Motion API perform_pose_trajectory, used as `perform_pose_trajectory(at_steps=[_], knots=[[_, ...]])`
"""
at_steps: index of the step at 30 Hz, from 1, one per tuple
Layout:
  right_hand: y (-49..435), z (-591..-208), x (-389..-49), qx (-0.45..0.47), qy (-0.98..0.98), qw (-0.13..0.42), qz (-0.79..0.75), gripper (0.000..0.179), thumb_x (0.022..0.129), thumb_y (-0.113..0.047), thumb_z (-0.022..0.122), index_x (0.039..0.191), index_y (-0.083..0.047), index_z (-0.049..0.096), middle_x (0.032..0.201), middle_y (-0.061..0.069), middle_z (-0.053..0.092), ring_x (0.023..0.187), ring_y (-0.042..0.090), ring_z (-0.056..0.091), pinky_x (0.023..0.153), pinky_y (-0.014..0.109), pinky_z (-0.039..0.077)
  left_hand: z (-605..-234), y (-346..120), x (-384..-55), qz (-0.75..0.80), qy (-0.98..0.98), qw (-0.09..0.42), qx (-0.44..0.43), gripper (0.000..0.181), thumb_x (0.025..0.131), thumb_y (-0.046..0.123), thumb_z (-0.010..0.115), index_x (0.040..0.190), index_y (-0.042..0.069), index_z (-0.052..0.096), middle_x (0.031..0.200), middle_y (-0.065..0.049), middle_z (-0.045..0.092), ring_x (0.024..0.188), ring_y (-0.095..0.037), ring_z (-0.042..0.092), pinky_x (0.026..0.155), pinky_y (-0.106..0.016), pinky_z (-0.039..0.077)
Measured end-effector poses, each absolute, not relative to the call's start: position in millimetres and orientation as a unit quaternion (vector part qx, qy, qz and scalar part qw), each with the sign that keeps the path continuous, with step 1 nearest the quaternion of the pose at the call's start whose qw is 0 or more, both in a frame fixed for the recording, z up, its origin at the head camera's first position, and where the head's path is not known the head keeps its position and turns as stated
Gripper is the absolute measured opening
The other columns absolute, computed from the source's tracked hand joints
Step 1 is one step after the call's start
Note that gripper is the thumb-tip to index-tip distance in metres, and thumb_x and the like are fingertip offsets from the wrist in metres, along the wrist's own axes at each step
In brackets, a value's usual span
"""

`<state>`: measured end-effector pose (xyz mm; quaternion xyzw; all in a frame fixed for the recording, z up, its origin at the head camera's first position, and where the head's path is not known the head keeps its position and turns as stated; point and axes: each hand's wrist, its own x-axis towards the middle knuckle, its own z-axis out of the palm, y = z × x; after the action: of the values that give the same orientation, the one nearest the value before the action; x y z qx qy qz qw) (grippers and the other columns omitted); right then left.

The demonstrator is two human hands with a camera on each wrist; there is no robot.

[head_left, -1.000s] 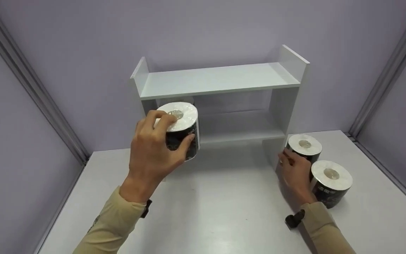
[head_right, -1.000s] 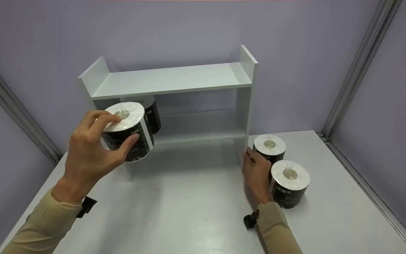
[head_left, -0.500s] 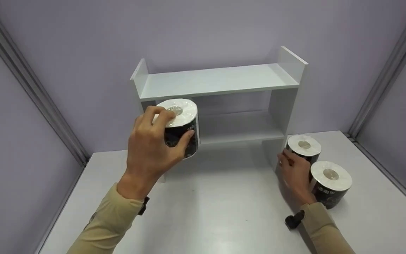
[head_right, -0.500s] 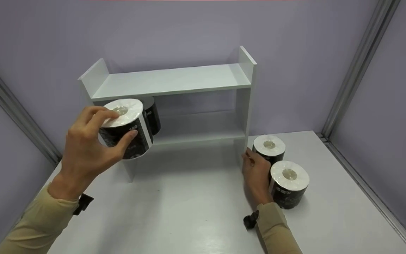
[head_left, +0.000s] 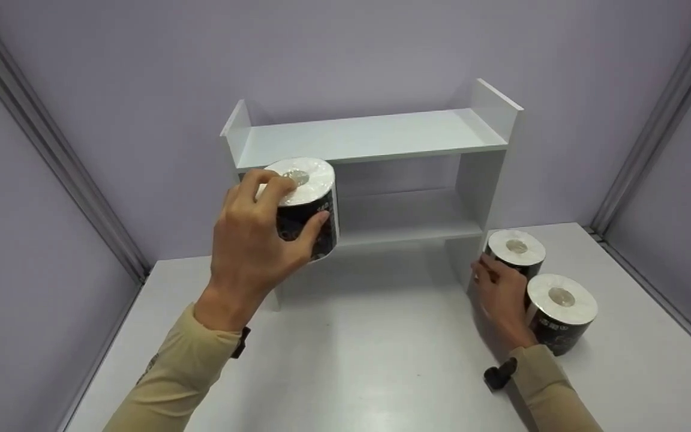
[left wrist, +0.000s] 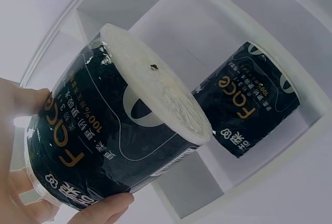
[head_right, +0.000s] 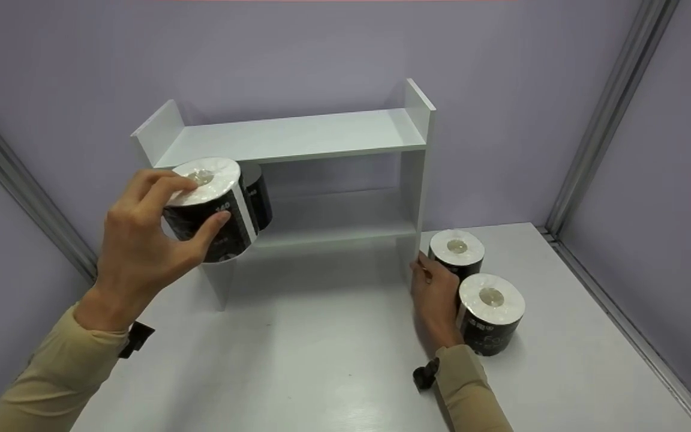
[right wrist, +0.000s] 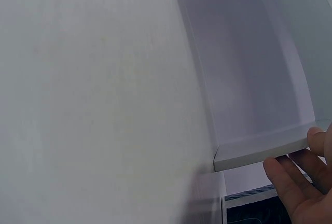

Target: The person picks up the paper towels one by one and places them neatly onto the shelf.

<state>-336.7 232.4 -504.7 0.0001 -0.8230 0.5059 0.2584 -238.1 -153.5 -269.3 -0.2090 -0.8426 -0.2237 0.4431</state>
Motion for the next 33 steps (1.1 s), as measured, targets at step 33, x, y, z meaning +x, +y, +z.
perform_pose_trajectory(at_steps=[33], knots=[[232, -504, -340, 0.003, -0.835, 0.276, 0.476, 0.033, 0.105, -0.012, 0.069, 0.136, 0.001, 0.070, 0.116, 0.023, 0.078, 0.099, 0.039, 0.078, 0.072, 0.002, 0.050, -241, -151, -238, -0.212, -0.824, 0.480, -0.215, 0.042, 0.090, 0.041, 0.085, 0.115, 0.009, 0.072, 0.119, -0.015, 0.067, 0.099, -0.039, 0.068, 0.082, -0.052, 0.062]])
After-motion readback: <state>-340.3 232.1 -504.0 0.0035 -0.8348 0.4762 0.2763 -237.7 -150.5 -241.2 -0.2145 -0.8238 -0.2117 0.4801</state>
